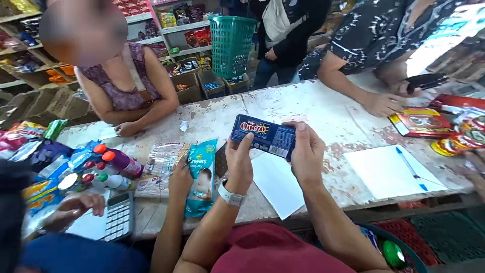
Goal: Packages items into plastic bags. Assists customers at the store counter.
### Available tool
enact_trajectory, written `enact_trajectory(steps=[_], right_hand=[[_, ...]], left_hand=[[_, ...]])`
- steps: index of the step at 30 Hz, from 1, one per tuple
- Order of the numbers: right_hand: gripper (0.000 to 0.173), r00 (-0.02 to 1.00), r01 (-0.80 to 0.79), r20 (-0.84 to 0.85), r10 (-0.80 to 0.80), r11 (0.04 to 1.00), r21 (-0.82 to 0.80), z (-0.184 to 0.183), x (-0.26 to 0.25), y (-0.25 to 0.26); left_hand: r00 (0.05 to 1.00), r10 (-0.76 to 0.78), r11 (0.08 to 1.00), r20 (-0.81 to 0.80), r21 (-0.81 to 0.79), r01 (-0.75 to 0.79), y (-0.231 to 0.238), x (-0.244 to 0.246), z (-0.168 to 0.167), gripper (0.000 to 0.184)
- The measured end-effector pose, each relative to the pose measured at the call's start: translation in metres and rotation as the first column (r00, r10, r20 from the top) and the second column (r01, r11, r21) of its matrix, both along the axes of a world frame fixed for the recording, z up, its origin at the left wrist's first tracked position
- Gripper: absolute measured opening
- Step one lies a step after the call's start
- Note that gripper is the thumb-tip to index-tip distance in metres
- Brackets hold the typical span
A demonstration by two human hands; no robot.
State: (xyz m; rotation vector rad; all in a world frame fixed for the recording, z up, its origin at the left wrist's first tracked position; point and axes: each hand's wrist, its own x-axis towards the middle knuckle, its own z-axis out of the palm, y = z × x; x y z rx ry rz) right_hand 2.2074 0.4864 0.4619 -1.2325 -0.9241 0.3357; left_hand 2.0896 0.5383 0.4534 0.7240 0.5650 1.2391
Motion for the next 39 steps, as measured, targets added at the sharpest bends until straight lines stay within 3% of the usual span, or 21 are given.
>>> enact_trajectory(steps=[4, 9, 16, 25, 39], right_hand=[[0.040, 0.992, -0.098, 0.080, 0.097, 0.995, 0.010, -0.007, -0.029, 0.033], [0.046, 0.920, -0.222, 0.289, 0.263, 0.961, -0.168, -0.012, -0.040, 0.042], [0.050, 0.918, -0.201, 0.271, 0.291, 0.928, -0.313, -0.044, -0.017, 0.027], [0.050, 0.928, -0.134, 0.251, 0.275, 0.876, -0.464, -0.077, 0.009, 0.006], [0.050, 0.919, -0.139, 0.262, 0.293, 0.866, -0.480, -0.088, 0.014, 0.002]], left_hand=[[0.992, 0.100, 0.990, 0.078, -0.108, -0.091, 0.010, -0.008, 0.008, 0.035], [0.958, 0.262, 0.950, 0.121, -0.210, -0.233, 0.039, -0.041, 0.015, 0.027], [0.873, 0.474, 0.874, 0.118, -0.184, -0.450, 0.075, -0.092, 0.004, 0.026], [0.825, 0.554, 0.831, 0.111, -0.136, -0.540, 0.077, -0.111, 0.008, 0.024], [0.824, 0.551, 0.834, 0.129, -0.108, -0.541, 0.077, -0.115, 0.010, 0.019]])
